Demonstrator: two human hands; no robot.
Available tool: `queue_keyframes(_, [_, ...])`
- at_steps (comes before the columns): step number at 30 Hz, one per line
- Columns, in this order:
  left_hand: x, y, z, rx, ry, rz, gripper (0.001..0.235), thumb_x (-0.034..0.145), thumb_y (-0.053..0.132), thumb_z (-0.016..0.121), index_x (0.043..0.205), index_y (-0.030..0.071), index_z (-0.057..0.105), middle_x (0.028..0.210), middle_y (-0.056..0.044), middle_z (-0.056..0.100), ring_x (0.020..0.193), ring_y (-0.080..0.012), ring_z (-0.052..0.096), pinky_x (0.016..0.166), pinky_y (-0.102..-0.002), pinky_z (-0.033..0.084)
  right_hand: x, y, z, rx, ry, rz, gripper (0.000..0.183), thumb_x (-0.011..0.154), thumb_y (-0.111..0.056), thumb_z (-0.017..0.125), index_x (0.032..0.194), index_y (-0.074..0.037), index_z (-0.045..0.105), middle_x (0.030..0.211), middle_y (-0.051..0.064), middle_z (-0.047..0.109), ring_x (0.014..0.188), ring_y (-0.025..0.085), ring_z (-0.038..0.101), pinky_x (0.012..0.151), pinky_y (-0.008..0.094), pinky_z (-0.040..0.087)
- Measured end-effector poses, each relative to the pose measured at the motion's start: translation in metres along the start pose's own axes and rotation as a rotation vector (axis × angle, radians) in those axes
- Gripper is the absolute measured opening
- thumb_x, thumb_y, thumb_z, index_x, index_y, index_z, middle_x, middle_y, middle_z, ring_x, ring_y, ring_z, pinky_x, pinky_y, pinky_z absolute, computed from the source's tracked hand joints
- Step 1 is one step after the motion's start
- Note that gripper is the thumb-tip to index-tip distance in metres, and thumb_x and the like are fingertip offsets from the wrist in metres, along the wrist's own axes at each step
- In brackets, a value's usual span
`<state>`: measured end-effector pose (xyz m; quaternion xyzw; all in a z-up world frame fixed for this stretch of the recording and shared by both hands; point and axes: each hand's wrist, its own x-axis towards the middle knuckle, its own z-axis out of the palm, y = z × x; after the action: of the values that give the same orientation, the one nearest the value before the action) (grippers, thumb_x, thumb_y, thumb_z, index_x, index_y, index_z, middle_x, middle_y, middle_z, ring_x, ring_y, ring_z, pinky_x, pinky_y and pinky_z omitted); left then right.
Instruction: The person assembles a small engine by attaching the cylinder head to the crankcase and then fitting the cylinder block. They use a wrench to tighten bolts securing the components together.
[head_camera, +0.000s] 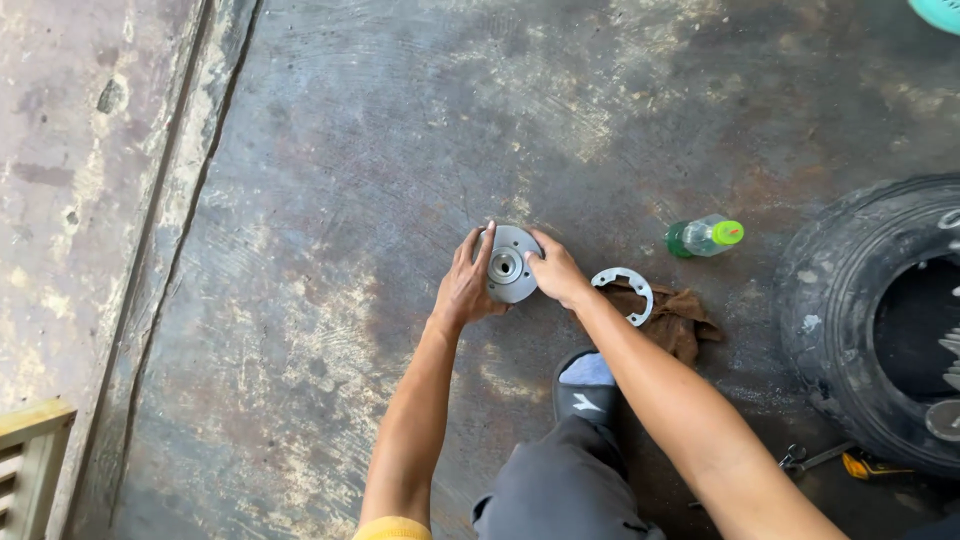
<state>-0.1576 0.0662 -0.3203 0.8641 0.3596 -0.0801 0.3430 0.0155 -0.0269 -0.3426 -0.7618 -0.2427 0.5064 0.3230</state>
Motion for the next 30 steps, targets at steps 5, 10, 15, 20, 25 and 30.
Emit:
queue_keyframes(5, [0.004, -0.003, 0.003, 0.010, 0.007, 0.000, 0.149, 0.050, 0.034, 0.098, 0.167, 0.016, 0.006, 0.162, -0.022, 0.028, 0.148, -0.0451, 0.035, 0.120, -0.052, 0.041, 0.005, 0.010, -0.002, -0.069, 0.004, -0.089, 0.052, 0.096, -0.018, 0.056, 0.147, -0.013, 0.054, 0.144, 0.021, 0.057, 0.136, 0.038, 0.051, 0.115, 0.048, 0.041])
queue_keyframes(10, [0.003, 0.007, -0.006, 0.056, -0.008, -0.004, 0.145, 0.055, 0.034, 0.098, 0.166, 0.007, 0.008, 0.163, -0.027, 0.026, 0.147, -0.0479, 0.036, 0.121, -0.054, 0.040, -0.042, -0.020, -0.028, -0.118, 0.086, -0.202, 0.055, 0.093, -0.013, 0.057, 0.147, -0.003, 0.049, 0.141, 0.030, 0.054, 0.132, 0.046, 0.053, 0.114, 0.053, 0.041])
queue_keyframes(15, [0.020, 0.047, -0.027, 0.386, -0.197, -0.162, 0.156, 0.051, 0.076, 0.088, 0.166, 0.009, 0.007, 0.170, -0.019, 0.016, 0.151, -0.0406, 0.032, 0.110, -0.056, 0.050, -0.139, -0.059, -0.100, 0.081, 0.184, -0.389, 0.044, 0.095, -0.013, 0.057, 0.137, 0.001, 0.056, 0.128, 0.028, 0.064, 0.116, 0.042, 0.066, 0.092, 0.047, 0.058])
queue_keyframes(20, [0.036, 0.185, -0.098, 0.539, -0.175, 0.132, 0.111, 0.077, 0.077, 0.068, 0.158, 0.009, 0.034, 0.155, -0.011, 0.047, 0.144, -0.0321, 0.045, 0.101, -0.050, 0.055, -0.250, -0.060, -0.180, 0.078, 0.300, -0.597, 0.034, 0.094, -0.008, 0.060, 0.127, -0.003, 0.064, 0.108, 0.021, 0.072, 0.095, 0.037, 0.073, 0.074, 0.043, 0.062])
queue_keyframes(25, [0.009, 0.346, -0.121, 0.581, -0.210, 0.592, 0.102, 0.080, 0.074, 0.067, 0.154, 0.008, 0.043, 0.139, -0.016, 0.062, 0.128, -0.0357, 0.061, 0.093, -0.052, 0.058, -0.334, -0.017, -0.249, 0.115, 0.515, -0.709, 0.031, 0.090, -0.011, 0.064, 0.118, -0.002, 0.069, 0.092, 0.014, 0.078, 0.079, 0.028, 0.077, 0.062, 0.036, 0.063])
queue_keyframes(30, [-0.012, 0.450, -0.054, 0.322, -0.223, 0.936, 0.146, 0.058, 0.085, 0.074, 0.160, -0.004, 0.017, 0.148, -0.028, 0.047, 0.134, -0.0459, 0.051, 0.101, -0.059, 0.051, -0.364, 0.067, -0.330, 0.049, 1.014, -0.672, 0.064, 0.077, -0.014, 0.082, 0.131, 0.002, 0.051, 0.111, 0.018, 0.059, 0.098, 0.032, 0.065, 0.079, 0.035, 0.057])
